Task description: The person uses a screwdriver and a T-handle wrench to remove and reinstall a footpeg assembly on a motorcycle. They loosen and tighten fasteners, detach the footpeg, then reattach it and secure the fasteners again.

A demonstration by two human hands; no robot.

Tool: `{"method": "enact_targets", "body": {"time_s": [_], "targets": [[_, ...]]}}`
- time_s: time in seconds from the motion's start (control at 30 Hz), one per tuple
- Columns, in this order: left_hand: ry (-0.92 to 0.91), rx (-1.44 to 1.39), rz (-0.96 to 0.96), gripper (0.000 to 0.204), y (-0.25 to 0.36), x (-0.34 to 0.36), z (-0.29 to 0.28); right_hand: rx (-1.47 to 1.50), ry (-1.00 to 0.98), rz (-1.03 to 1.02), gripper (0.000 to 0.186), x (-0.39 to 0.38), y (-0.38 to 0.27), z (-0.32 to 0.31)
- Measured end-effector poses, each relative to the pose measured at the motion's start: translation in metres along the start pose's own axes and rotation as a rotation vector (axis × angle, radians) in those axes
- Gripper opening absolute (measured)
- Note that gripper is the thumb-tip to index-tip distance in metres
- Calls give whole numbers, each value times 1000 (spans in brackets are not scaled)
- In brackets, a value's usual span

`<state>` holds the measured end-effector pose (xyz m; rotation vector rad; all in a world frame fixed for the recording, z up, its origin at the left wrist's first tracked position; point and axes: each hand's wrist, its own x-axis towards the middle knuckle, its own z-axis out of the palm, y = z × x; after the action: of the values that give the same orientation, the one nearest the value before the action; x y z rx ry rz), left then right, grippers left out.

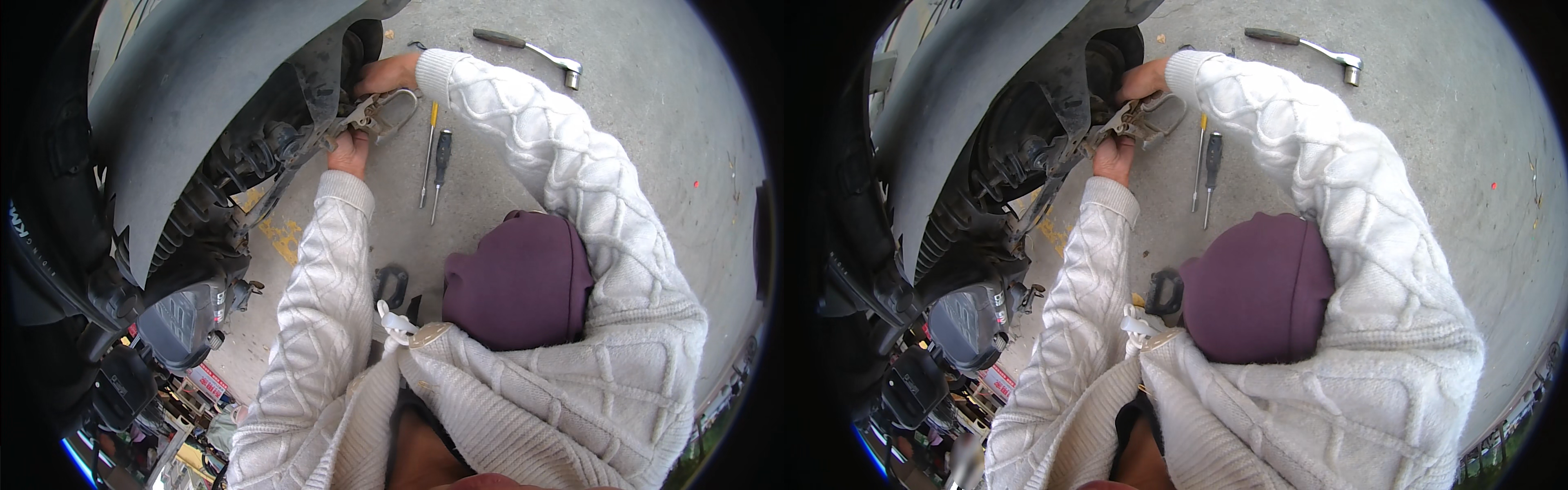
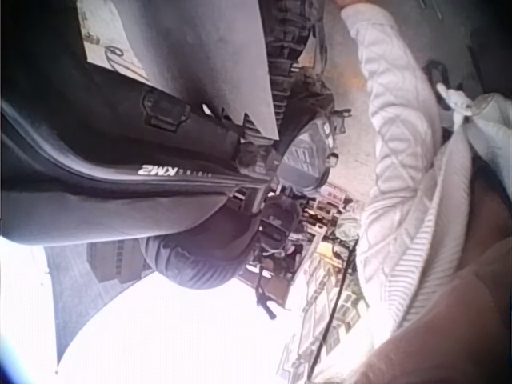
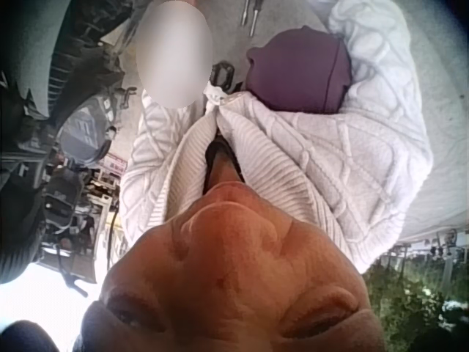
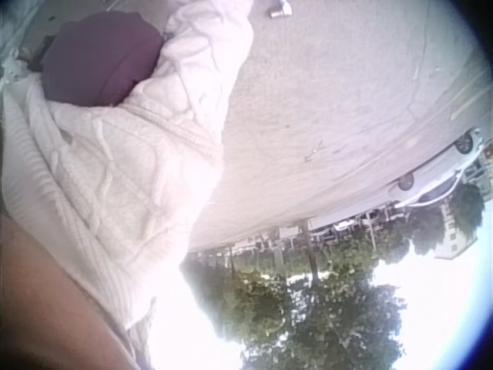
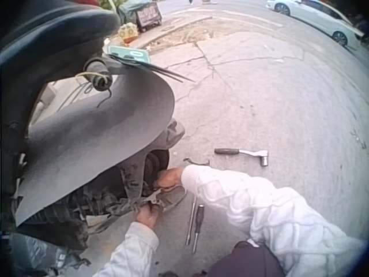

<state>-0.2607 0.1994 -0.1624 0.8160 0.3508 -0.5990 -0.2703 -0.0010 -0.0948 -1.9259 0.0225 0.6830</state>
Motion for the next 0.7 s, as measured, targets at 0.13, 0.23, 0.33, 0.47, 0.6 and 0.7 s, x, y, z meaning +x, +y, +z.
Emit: {"method": "enact_targets", "body": {"time_s": [0.13, 0.23, 0.33, 0.47, 0.6, 0.7], "targets": [[10, 3, -15, 24, 0, 3, -6, -138, 47, -94, 45, 16, 8, 4], [24, 17, -38, 24, 0, 6, -9, 21, 33, -107, 45, 22, 15, 8], [24, 19, -33, 24, 1, 7, -8, -187, 59, -225, 43, 20, 16, 8], [32, -6, -22, 24, 0, 5, -5, 189, 55, 30, 39, 18, 16, 13], [42, 52, -8, 25, -1, 4, -4, -138, 65, -214, 35, 35, 27, 11], [-8, 33, -76, 26, 3, 2, -4, 64, 6, -356, 35, 43, 40, 15]]}}
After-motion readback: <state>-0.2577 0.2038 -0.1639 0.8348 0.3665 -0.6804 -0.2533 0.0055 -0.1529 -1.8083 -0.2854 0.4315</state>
